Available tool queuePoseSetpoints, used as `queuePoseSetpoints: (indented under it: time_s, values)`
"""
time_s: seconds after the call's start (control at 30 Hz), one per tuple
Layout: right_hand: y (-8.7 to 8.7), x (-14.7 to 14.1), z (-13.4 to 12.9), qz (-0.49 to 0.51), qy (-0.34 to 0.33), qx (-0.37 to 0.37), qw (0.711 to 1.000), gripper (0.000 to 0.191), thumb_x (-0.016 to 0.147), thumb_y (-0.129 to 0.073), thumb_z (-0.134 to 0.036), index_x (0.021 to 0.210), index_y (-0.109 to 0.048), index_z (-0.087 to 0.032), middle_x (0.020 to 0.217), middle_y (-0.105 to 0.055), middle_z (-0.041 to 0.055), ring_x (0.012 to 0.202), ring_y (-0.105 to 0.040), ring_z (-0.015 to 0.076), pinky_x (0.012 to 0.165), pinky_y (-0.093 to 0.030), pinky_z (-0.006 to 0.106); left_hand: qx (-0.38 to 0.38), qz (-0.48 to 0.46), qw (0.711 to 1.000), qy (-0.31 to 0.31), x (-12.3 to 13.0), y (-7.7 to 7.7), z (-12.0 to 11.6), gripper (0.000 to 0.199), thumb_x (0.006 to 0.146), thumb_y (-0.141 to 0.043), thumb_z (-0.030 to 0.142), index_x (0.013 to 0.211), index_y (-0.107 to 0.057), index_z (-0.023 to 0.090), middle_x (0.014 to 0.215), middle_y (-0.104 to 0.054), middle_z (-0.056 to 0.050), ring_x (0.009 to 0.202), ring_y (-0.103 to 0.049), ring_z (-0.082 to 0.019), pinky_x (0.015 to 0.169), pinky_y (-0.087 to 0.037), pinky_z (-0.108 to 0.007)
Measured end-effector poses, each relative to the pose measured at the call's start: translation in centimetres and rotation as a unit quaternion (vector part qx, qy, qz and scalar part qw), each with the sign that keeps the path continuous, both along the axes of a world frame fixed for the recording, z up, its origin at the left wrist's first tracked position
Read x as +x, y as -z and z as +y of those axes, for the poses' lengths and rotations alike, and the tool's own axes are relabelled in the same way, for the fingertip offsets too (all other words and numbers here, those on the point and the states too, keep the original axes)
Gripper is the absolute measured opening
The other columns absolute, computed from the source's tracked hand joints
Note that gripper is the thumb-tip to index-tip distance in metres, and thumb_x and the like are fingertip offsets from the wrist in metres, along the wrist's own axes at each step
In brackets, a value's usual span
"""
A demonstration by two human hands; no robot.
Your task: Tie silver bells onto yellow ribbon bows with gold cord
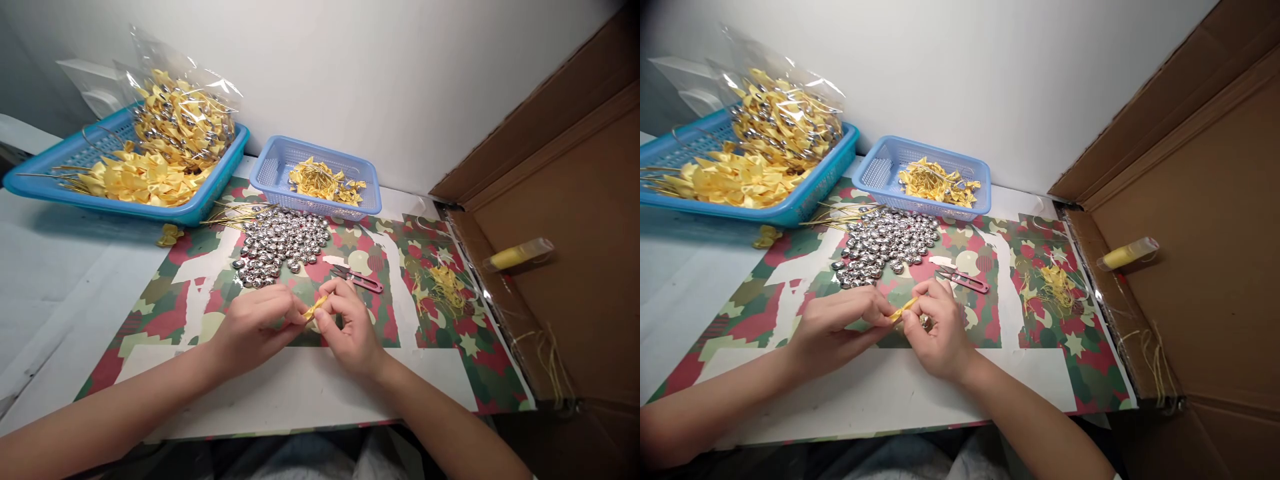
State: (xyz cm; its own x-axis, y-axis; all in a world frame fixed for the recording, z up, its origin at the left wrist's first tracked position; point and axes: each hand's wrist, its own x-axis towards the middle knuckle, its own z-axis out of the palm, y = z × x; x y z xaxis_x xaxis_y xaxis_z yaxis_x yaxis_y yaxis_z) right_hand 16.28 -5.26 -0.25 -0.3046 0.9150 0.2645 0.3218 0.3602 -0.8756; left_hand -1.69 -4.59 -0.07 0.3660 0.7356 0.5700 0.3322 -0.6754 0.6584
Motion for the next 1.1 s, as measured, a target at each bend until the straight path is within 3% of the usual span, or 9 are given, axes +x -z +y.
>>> queuePoseSetpoints:
  time_s: [0.27, 0.4, 0.5, 0.67, 0.9, 0.97, 1.1]
  values:
    - [0.1, 0.1, -0.1, 0.015, -0.019, -0.048, 0.999, 0.027, 0.090, -0.049, -0.022, 0.064, -0.051, -0.018, 0.085, -0.050, 0.0036, 0.089, -0.048, 0.0171, 0.081, -0.039, 0.031, 0.056, -0.001, 0.998, 0.029, 0.1, 0.0, 0.1, 0.022, 0.084, -0.059, 0.005, 0.068, -0.056, 0.019, 0.064, -0.068, 0.001, 0.060, -0.062, -0.010, 0.060, -0.050, -0.020]
    - [0.2, 0.4, 0.2, -0.014, -0.007, -0.020, 1.000, 0.025, 0.091, -0.054, -0.030, 0.070, -0.061, -0.018, 0.091, -0.051, 0.0044, 0.092, -0.048, 0.0181, 0.083, -0.038, 0.032, 0.009, -0.024, 1.000, -0.018, -0.2, 0.4, 0.2, 0.016, 0.080, -0.066, 0.008, 0.070, -0.059, 0.018, 0.067, -0.070, 0.000, 0.061, -0.065, -0.011, 0.059, -0.051, -0.020]
    - [0.0, 0.9, 0.4, -0.030, -0.039, 0.016, 0.999, 0.019, 0.084, -0.066, -0.038, 0.084, -0.067, -0.020, 0.096, -0.051, 0.0048, 0.094, -0.048, 0.0193, 0.085, -0.039, 0.034, -0.024, -0.053, 0.997, -0.046, -0.5, 0.7, 0.3, 0.014, 0.078, -0.068, 0.010, 0.069, -0.061, 0.018, 0.066, -0.069, 0.001, 0.059, -0.065, -0.011, 0.056, -0.051, -0.020]
    - [-0.2, 1.2, 0.6, -0.029, -0.057, 0.055, 0.996, 0.014, 0.084, -0.070, -0.035, 0.082, -0.069, -0.021, 0.093, -0.055, 0.0037, 0.090, -0.048, 0.0181, 0.086, -0.038, 0.034, -0.061, -0.060, 0.996, -0.032, -0.7, 0.8, 0.2, 0.015, 0.078, -0.068, 0.009, 0.069, -0.060, 0.018, 0.065, -0.068, 0.001, 0.060, -0.065, -0.011, 0.057, -0.052, -0.021]
    - [0.4, 0.8, 0.9, 0.010, -0.005, 0.027, 1.000, 0.019, 0.082, -0.072, -0.028, 0.064, -0.068, -0.022, 0.075, -0.061, 0.0005, 0.079, -0.051, 0.0164, 0.080, -0.038, 0.034, -0.011, -0.040, 0.999, 0.023, -0.5, 0.4, 0.2, 0.016, 0.081, -0.066, 0.008, 0.071, -0.060, 0.018, 0.070, -0.072, 0.000, 0.064, -0.066, -0.011, 0.061, -0.052, -0.022]
    - [0.2, 1.0, 1.1, 0.020, 0.017, 0.027, 0.999, 0.015, 0.079, -0.074, -0.028, 0.067, -0.068, -0.022, 0.076, -0.064, 0.0002, 0.080, -0.054, 0.0170, 0.083, -0.038, 0.035, 0.000, -0.029, 0.999, 0.015, -0.4, 0.4, 0.3, 0.015, 0.082, -0.066, 0.009, 0.072, -0.060, 0.018, 0.069, -0.071, 0.000, 0.064, -0.066, -0.011, 0.061, -0.052, -0.022]
    - [-0.3, 1.3, 1.5, 0.021, 0.030, 0.008, 0.999, 0.009, 0.086, -0.064, -0.030, 0.088, -0.070, -0.022, 0.097, -0.068, 0.0044, 0.097, -0.057, 0.0209, 0.089, -0.040, 0.038, 0.068, 0.011, 0.998, -0.011, -0.4, 0.5, 0.6, 0.017, 0.083, -0.061, 0.006, 0.072, -0.057, 0.019, 0.070, -0.070, 0.000, 0.062, -0.062, -0.011, 0.060, -0.050, -0.021]
